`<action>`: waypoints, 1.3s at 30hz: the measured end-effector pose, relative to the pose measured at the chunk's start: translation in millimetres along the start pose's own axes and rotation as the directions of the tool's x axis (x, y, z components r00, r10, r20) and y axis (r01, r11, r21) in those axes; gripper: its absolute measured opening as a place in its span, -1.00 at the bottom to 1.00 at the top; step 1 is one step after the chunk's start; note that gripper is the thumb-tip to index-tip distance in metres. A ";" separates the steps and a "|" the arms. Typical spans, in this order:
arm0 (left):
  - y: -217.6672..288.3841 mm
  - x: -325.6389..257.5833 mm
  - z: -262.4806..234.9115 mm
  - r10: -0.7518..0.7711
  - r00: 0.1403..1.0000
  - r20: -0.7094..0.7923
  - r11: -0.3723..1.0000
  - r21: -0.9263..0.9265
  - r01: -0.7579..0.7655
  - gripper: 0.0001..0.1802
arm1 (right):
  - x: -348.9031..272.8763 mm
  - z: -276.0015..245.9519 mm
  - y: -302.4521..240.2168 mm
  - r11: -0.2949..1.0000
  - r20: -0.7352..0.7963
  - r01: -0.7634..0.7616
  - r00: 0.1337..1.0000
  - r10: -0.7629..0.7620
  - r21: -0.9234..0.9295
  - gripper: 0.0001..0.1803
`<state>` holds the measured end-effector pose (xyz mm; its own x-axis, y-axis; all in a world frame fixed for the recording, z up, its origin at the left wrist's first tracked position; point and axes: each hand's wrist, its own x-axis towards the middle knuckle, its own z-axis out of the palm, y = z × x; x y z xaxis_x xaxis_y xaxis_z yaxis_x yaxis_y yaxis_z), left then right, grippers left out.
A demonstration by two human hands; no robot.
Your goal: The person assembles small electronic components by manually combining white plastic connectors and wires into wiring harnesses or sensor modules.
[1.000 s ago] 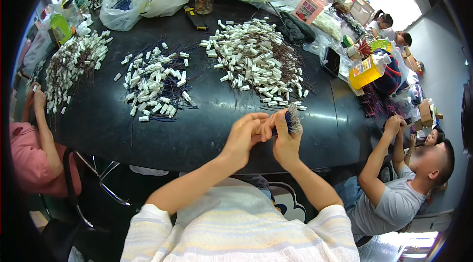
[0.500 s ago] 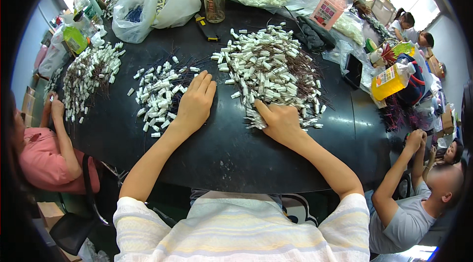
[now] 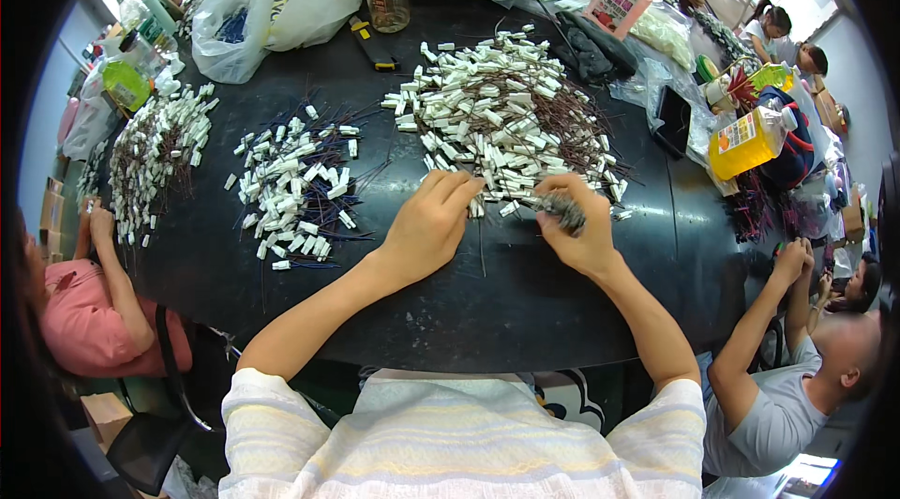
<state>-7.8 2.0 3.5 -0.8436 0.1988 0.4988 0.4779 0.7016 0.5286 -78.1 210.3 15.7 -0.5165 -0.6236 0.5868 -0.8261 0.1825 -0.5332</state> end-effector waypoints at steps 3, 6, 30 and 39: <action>-6.6 -0.6 -3.4 0.002 0.997 -0.082 0.999 0.032 0.000 -0.69 | 1.7 -6.4 -30.6 0.432 0.280 -0.644 0.709 0.648 0.631 -0.82; -10.1 11.2 -1.5 0.041 0.994 -0.101 0.998 0.043 -0.037 -0.74 | -2.4 0.8 -32.1 0.111 0.489 -0.728 0.557 0.672 0.677 -0.86; -5.7 8.4 -3.0 -0.203 0.978 0.045 0.958 -0.196 0.208 -0.65 | -18.5 26.0 -23.9 0.575 0.087 -0.630 0.710 0.699 0.522 -0.93; -3.6 16.7 -8.9 0.003 1.000 -0.002 0.998 -0.068 -0.003 -0.73 | -18.3 23.3 -24.1 0.545 0.069 -0.613 0.698 0.713 0.572 -0.96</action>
<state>-21.3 -3.2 16.0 -0.8416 0.2000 0.5017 0.4962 0.6530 0.5722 -43.5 199.7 3.7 -0.9340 -0.3569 -0.0126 -0.0043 0.0467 -0.9989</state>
